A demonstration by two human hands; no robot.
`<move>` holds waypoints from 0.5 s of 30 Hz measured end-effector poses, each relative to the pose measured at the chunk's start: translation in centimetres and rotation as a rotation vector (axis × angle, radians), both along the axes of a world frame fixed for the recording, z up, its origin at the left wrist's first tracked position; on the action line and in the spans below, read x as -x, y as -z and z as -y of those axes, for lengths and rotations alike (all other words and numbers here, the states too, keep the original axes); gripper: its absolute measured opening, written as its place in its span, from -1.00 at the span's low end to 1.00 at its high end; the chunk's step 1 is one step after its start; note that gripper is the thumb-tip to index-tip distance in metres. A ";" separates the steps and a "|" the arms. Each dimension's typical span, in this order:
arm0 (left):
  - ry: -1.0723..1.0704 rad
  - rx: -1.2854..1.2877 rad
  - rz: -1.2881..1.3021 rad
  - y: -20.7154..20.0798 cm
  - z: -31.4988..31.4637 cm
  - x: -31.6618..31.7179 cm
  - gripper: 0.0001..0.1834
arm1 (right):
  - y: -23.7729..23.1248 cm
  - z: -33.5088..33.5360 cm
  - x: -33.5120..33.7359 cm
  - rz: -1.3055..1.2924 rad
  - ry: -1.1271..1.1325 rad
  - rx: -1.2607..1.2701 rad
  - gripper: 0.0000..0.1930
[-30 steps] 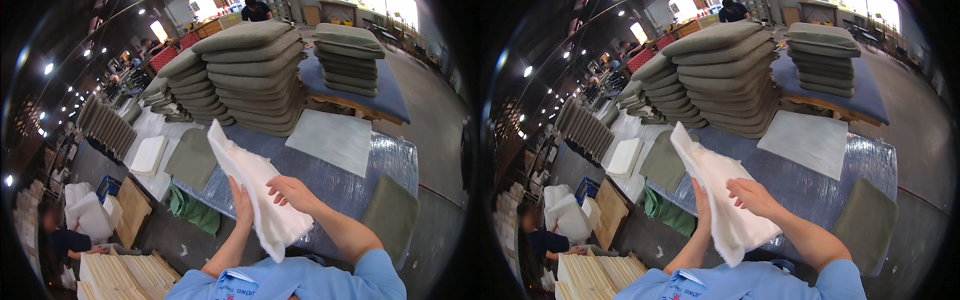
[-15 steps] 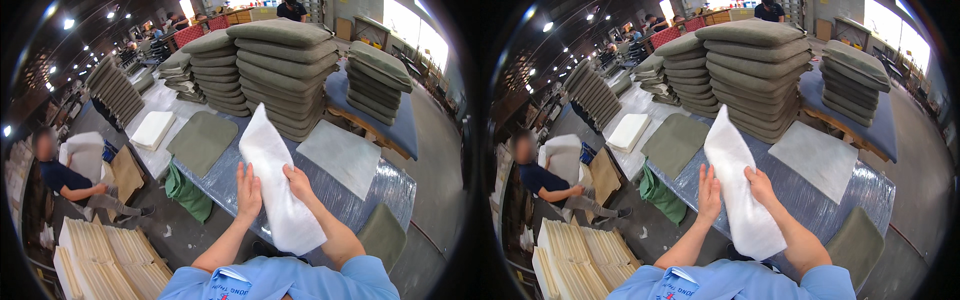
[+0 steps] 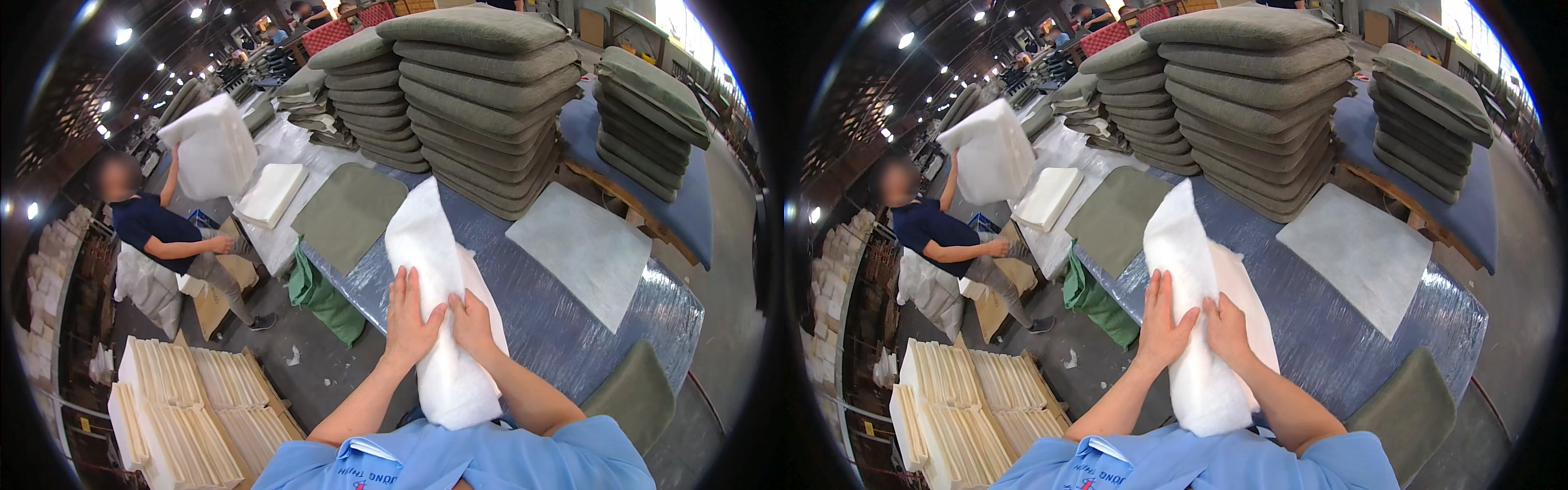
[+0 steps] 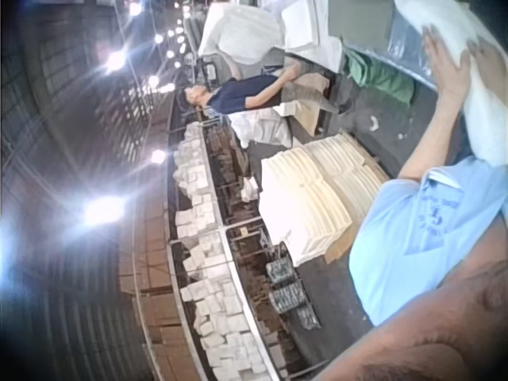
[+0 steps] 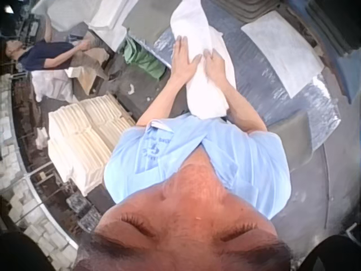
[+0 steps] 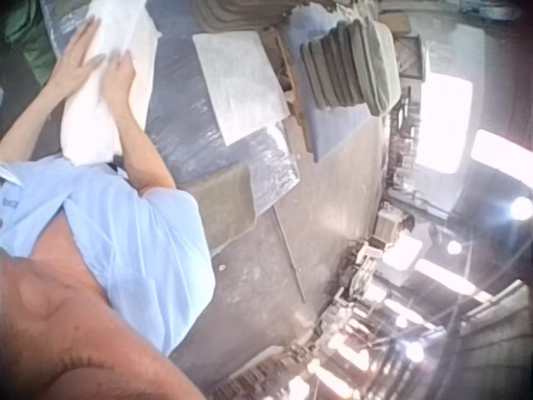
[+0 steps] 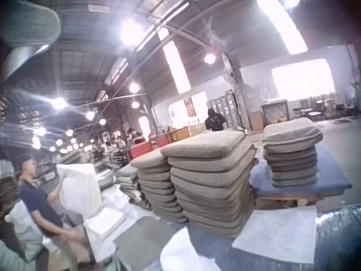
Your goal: The person folds a white foam sheet on a table, repeatedly adjusting and compressing it by hand. The person then places the folded foam aside and picks up another foam sheet to repeat the process.
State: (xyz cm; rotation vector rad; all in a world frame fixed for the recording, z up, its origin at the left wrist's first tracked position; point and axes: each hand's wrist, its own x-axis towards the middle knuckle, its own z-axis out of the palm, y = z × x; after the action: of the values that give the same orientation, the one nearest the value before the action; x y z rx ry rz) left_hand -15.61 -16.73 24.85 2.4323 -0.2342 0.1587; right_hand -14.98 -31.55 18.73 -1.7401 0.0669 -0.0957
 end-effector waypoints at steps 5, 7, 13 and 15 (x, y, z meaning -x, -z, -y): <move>-0.060 0.140 -0.035 1.1 -1.1 -1.1 0.04 | -0.7 -0.5 0.2 -0.050 -0.010 0.042 -0.73; -0.072 0.160 -0.070 1.6 -1.2 -2.0 0.08 | -0.2 -0.4 0.1 -0.064 0.002 0.065 -0.73; -0.110 0.176 -0.133 2.3 -1.6 -2.8 0.12 | 1.0 -0.9 -0.5 -0.103 -0.052 0.077 -0.67; -0.118 0.175 -0.132 2.3 -1.7 -2.9 0.11 | 1.0 -0.3 -1.5 -0.126 -0.111 0.135 -0.61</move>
State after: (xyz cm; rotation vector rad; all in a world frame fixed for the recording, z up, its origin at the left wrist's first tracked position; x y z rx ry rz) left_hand -12.72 -15.08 22.54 2.2719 -0.0168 0.0665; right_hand -13.49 -31.24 17.68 -1.8798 0.0566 0.0926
